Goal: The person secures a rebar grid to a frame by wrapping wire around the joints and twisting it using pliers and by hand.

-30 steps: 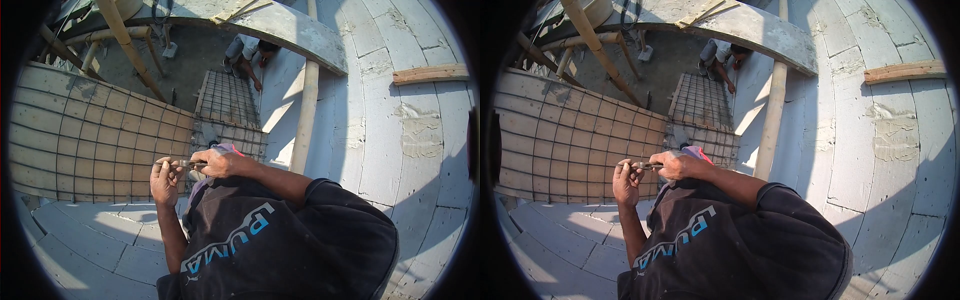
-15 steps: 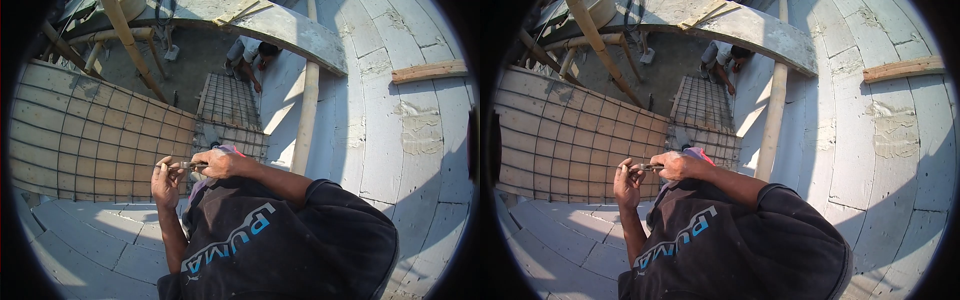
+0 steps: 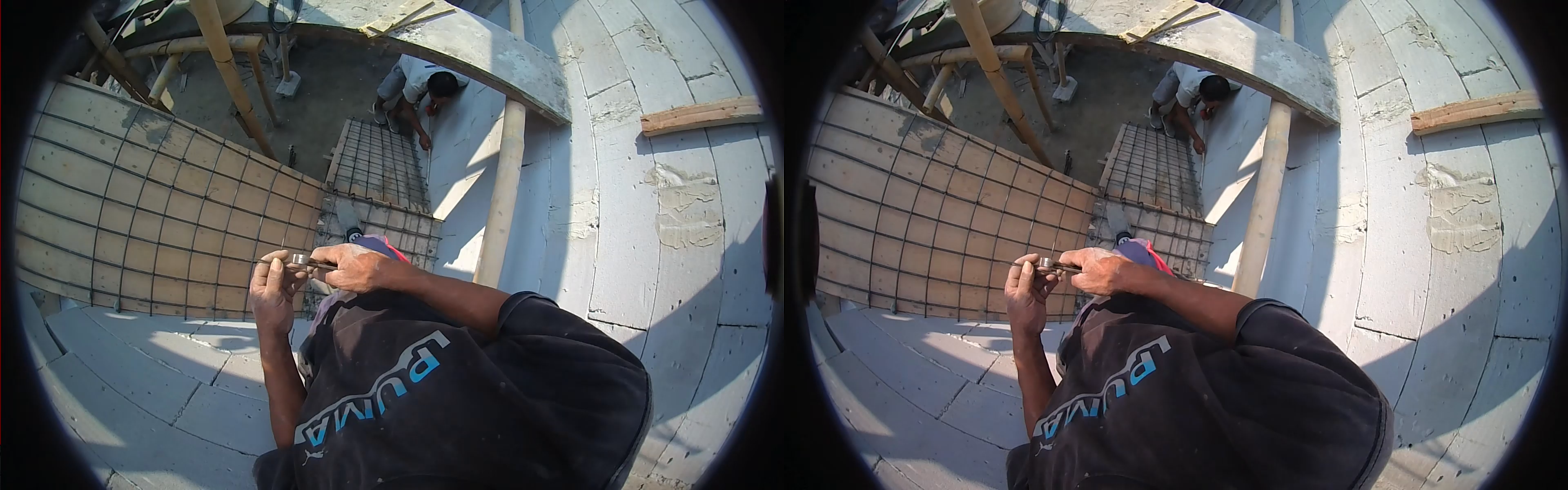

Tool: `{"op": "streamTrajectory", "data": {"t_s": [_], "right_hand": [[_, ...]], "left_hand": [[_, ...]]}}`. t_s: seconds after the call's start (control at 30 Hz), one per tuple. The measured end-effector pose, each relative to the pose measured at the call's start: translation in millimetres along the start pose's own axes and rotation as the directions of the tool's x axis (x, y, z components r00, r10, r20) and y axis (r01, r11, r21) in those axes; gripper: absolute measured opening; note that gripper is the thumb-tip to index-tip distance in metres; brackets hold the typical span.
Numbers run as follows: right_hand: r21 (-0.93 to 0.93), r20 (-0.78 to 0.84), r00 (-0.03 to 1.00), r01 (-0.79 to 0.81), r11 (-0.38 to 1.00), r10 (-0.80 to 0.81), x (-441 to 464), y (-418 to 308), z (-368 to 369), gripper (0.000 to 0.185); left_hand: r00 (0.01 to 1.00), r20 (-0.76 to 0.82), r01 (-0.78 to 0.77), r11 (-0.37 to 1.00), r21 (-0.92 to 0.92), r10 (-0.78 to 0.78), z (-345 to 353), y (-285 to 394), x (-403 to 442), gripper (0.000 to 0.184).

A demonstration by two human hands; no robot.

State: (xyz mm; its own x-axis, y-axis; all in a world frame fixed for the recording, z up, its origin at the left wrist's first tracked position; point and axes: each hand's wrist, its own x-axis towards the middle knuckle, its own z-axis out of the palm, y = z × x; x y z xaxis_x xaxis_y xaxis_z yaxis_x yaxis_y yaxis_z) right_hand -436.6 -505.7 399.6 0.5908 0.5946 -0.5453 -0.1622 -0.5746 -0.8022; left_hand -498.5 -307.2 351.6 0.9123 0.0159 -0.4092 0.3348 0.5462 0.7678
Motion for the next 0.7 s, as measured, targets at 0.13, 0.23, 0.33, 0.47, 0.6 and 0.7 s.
{"op": "streamTrajectory", "data": {"t_s": [0.13, 0.23, 0.33, 0.47, 0.6, 0.7], "right_hand": [[-0.015, -0.039, 0.999, 0.015, 1.0, -0.015, -1, 7, -1, 0.036], [-0.035, -0.093, 0.994, 0.058, 0.998, -0.061, -5, 9, 0, 0.031], [-0.026, -0.101, 0.993, 0.054, 0.998, -0.057, -10, 8, 1, 0.032], [-0.017, -0.097, 0.994, 0.041, 0.999, -0.043, -11, 11, 3, 0.031], [-0.009, -0.104, 0.992, 0.071, 0.997, -0.072, -10, 17, 5, 0.03], [-0.003, -0.099, 0.992, 0.073, 0.997, -0.073, -9, 19, 5, 0.029]], "left_hand": [[1.0, 0.005, -0.006, 1.0, 0.0, 0.006, 7, -2, 1, 0.027], [1.0, 0.014, 0.004, 1.0, -0.01, -0.004, 9, -3, 1, 0.026], [1.0, 0.026, 0.014, 1.0, -0.01, -0.014, 9, -4, 1, 0.026], [0.999, 0.023, 0.029, 0.999, -0.016, -0.029, 12, -2, 0, 0.027], [0.999, 0.042, 0.024, 0.997, -0.079, -0.021, 14, -2, -1, 0.028], [0.999, 0.039, 0.018, 0.997, -0.074, -0.015, 14, -1, -1, 0.029]]}}
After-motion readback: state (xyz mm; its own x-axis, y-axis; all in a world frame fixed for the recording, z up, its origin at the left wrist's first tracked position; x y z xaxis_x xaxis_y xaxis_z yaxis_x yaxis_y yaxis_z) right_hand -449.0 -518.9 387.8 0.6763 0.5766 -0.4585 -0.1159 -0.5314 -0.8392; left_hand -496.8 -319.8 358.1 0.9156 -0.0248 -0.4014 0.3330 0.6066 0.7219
